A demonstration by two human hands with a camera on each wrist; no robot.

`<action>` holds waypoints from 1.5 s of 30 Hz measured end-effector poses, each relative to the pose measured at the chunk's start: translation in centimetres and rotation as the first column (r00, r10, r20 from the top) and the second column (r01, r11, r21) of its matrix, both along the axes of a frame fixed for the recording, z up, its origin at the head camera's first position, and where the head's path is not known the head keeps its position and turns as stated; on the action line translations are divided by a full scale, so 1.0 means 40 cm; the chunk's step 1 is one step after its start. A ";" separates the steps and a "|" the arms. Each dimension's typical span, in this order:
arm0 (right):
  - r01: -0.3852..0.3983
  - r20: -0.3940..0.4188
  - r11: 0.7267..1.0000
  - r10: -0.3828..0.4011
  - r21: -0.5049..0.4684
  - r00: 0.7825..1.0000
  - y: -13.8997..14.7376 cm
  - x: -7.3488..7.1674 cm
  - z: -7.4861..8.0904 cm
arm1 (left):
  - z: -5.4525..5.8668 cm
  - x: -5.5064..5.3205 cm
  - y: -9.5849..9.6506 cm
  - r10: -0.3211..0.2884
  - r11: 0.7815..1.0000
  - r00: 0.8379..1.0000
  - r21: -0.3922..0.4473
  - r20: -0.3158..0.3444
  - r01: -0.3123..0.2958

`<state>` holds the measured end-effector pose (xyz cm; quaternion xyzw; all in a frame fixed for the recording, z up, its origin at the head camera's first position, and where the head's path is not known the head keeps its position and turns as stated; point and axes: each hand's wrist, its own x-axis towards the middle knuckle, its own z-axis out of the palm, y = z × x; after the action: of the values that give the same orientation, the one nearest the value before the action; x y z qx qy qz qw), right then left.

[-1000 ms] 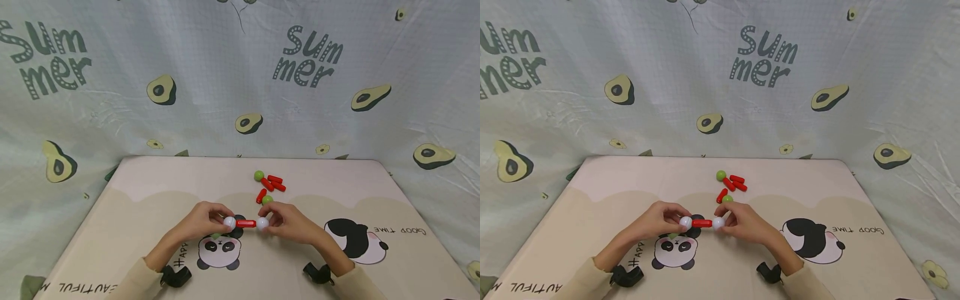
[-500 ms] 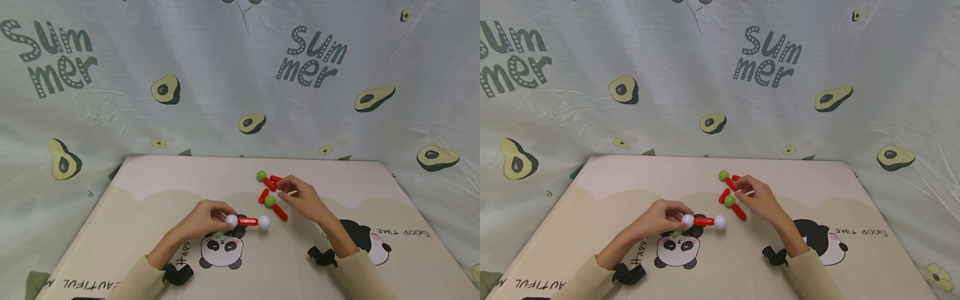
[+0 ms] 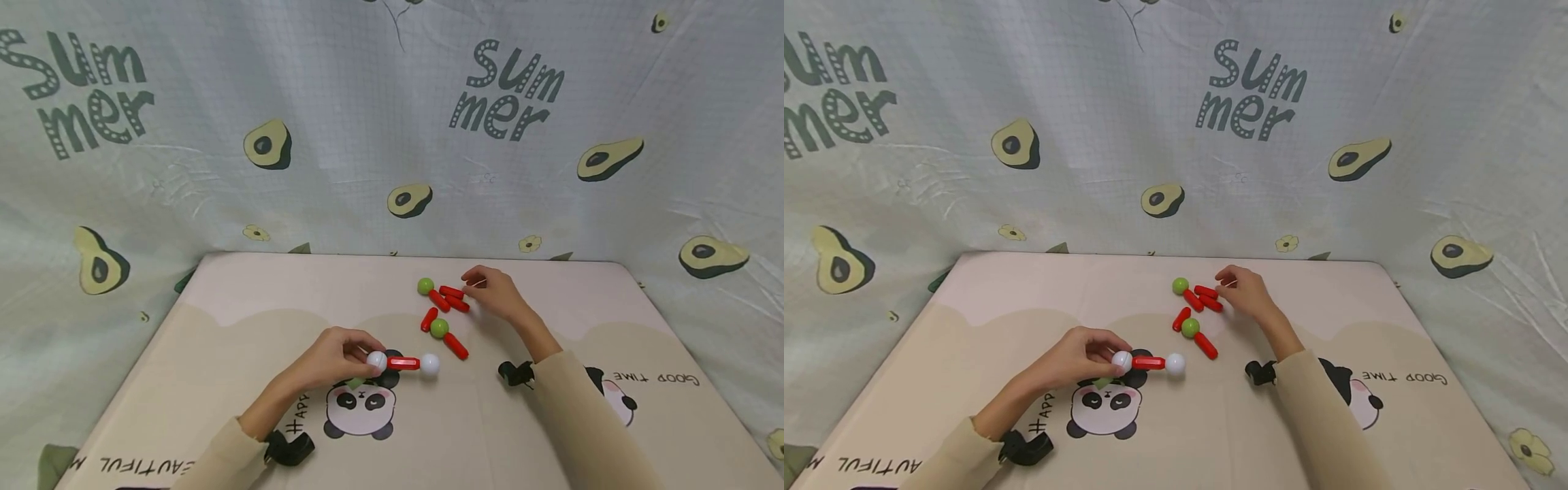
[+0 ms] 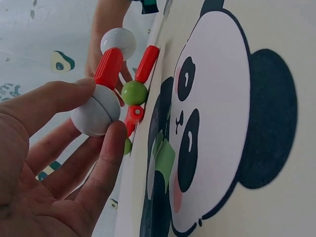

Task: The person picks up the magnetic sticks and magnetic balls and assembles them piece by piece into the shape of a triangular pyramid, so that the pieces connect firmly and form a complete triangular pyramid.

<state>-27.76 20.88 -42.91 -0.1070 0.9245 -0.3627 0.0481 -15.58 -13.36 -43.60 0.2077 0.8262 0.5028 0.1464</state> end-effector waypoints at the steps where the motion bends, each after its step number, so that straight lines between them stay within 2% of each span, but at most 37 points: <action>1: -0.014 0.018 1.000 0.014 0.014 1.000 0.000 -0.006 -0.001 | 0.000 0.001 0.000 0.001 1.000 1.000 -0.001 0.001 -0.001; 7: -0.096 0.082 0.991 0.088 0.095 0.993 -0.009 -0.032 -0.001 | -0.001 0.002 -0.002 0.005 1.000 1.000 -0.013 -0.004 -0.005; 12: -0.126 0.094 0.981 0.113 0.146 0.989 -0.017 -0.041 -0.005 | -0.007 0.000 -0.002 0.004 0.999 1.000 -0.041 -0.015 -0.005; 21: -0.118 0.094 0.977 0.103 0.175 0.990 -0.022 -0.046 -0.013 | -0.013 -0.002 -0.003 0.004 0.997 1.000 -0.080 0.002 -0.004; 29: -0.060 0.083 0.981 0.045 0.185 0.995 -0.026 -0.041 -0.015 | -0.021 -0.004 -0.004 -0.018 0.996 1.000 -0.093 -0.006 0.017; 36: 0.012 0.063 0.993 -0.020 0.118 0.998 0.004 -0.031 -0.011 | -0.017 -0.002 0.001 -0.044 0.992 0.999 -0.122 -0.027 0.040; 38: 0.014 0.045 0.996 -0.018 0.083 0.999 0.016 -0.021 -0.005 | -0.016 -0.001 0.002 -0.053 0.990 0.998 -0.137 -0.037 0.047; 41: -0.019 0.004 0.999 0.019 0.027 1.000 0.027 -0.002 0.010 | -0.015 -0.002 -0.001 -0.060 0.987 0.997 -0.151 -0.049 0.052; 45: -0.102 -0.030 0.994 0.101 -0.043 0.994 0.031 0.030 0.027 | -0.015 -0.002 -0.007 -0.065 0.986 0.997 -0.156 -0.051 0.057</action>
<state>-26.55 22.13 -41.81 -0.1601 0.9102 -0.3786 0.0513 -15.67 -13.66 -44.20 0.2349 0.8597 0.4266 0.1543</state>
